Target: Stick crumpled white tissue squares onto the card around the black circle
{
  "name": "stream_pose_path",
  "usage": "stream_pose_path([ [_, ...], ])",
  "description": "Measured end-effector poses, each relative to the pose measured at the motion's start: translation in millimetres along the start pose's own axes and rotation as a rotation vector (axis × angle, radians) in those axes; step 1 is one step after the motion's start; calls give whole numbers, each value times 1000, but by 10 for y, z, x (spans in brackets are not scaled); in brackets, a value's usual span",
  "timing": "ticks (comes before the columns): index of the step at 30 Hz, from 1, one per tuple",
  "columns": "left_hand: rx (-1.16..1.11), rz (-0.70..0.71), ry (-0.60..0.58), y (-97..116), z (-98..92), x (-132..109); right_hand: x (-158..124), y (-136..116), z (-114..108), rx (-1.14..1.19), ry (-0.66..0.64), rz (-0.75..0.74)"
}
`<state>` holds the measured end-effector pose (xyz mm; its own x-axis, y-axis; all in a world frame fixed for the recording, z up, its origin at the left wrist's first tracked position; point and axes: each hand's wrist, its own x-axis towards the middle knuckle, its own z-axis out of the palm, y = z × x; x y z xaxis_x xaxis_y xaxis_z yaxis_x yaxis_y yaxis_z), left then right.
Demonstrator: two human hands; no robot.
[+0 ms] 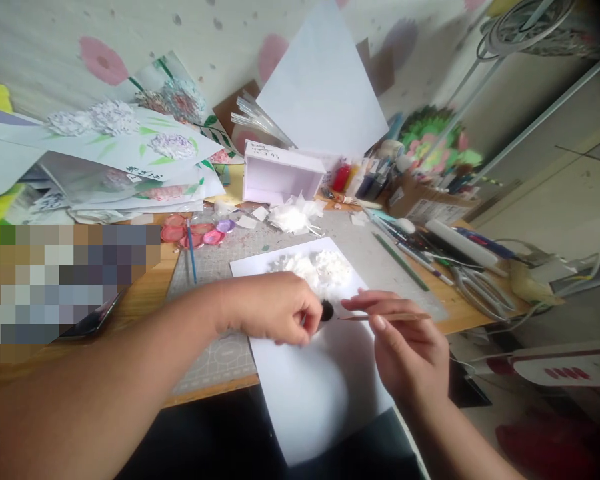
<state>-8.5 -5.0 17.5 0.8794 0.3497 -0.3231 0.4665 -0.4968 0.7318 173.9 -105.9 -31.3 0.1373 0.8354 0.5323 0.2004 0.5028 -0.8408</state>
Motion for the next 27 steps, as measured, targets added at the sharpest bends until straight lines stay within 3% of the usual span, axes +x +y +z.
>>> stream_pose_path([
  [3, 38, 29, -124, 20, -11, -15, -5, 83, 10, 70, 51, 36],
  [10, 221, -70, 106, 51, 36, 29, 72, 89, 58, -251, -87, -12],
  [15, 222, -56, 141, 2, 40, 50, 124, 114, 127, -310, -40, 14],
  [22, 207, -26, 159, -55, 43, 75, 172, 120, 199, -262, -117, 84],
  [27, 239, -48, 209, -40, 16, 69, 132, 133, 166, -247, -62, 65],
])
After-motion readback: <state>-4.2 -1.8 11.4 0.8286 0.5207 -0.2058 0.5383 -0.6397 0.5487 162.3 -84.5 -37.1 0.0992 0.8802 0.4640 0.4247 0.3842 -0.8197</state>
